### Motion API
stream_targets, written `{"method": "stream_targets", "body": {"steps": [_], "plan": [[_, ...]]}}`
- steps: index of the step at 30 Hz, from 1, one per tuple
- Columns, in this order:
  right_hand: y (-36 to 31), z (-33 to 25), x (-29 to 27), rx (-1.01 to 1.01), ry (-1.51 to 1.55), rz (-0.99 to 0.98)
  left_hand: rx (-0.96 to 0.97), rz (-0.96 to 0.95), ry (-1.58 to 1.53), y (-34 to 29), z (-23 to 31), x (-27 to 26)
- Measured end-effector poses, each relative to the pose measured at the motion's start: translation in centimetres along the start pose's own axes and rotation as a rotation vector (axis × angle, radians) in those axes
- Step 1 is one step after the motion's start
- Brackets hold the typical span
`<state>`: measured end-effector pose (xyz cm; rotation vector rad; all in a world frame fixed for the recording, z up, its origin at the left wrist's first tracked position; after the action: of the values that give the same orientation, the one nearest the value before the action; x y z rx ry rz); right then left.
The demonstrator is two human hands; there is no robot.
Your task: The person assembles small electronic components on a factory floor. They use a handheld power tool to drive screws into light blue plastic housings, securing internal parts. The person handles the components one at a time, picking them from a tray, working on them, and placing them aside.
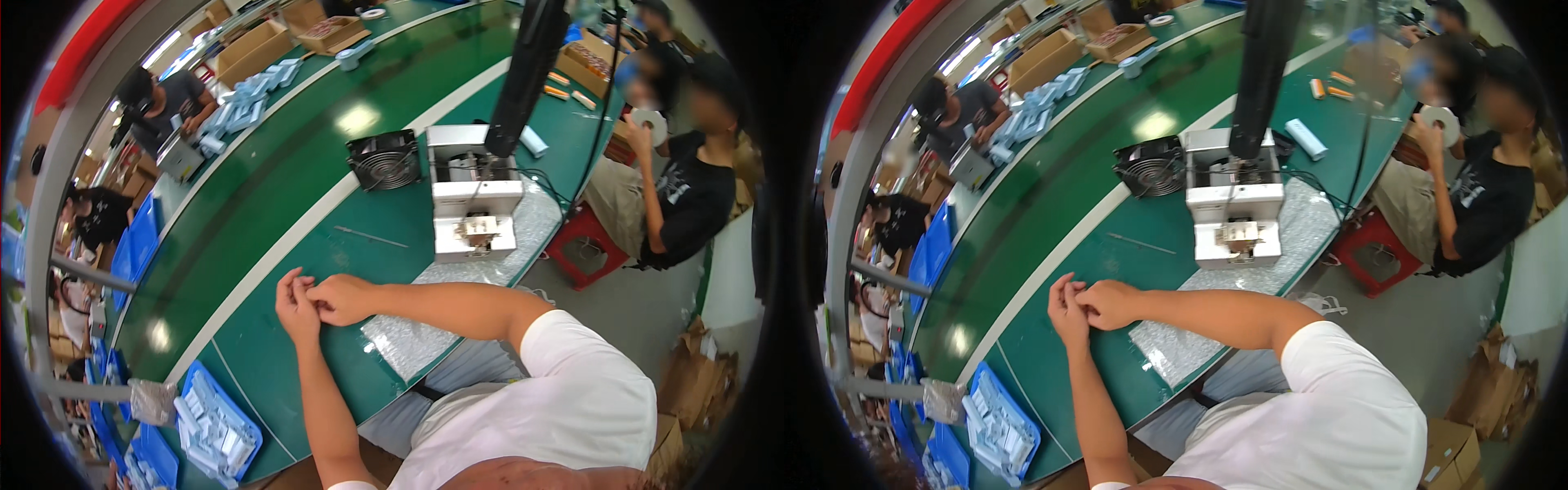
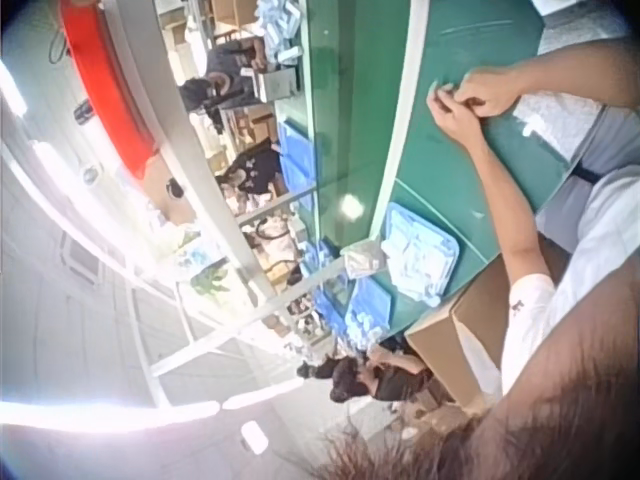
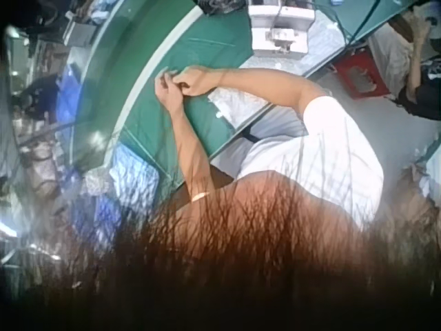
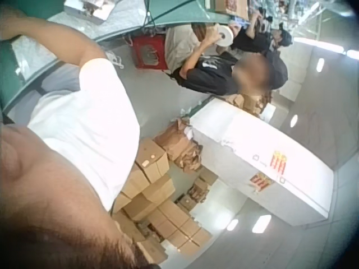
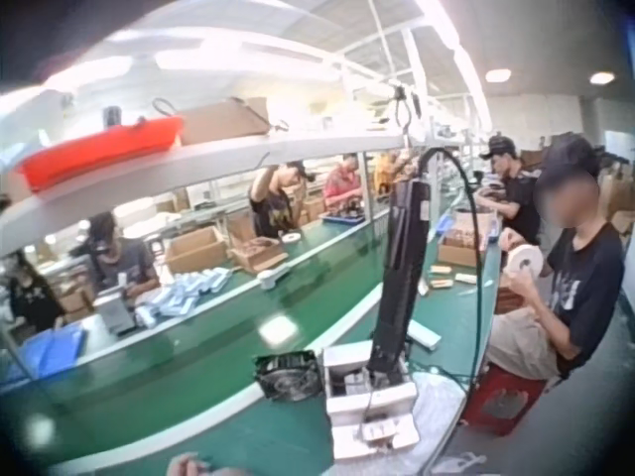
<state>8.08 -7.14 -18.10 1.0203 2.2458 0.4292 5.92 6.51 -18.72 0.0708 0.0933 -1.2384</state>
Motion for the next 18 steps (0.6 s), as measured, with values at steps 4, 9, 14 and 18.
{"method": "stream_targets", "body": {"steps": [4, 9, 14, 18], "plan": [[-0.02, -0.07, 0.04, -0.024, -0.027, 0.002, 0.0, 0.0, -0.016, -0.04, -0.06, -0.08], [0.19, -0.27, 0.02, 0.031, -0.005, -0.022, -0.018, 0.007, -0.017, -0.13, 0.2, -0.13], [0.24, -0.66, -0.5, 0.06, -0.011, -0.042, 0.003, 0.015, -0.002, -0.12, 0.32, 0.23], [0.24, -0.8, -0.33, 0.018, -0.042, -0.012, 0.039, 0.054, 0.041, -0.08, 0.08, -0.09]]}}
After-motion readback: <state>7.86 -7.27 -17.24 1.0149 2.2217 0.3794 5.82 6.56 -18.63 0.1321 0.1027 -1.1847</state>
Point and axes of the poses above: each hand's wrist, its own y-axis towards the middle knuckle, its own x-axis out of the palm, z = x × y, the point moved 3 cm from there along y, towards the middle knuckle, and after that the axes turned 11 degrees about -x, right-handed, at the moved point
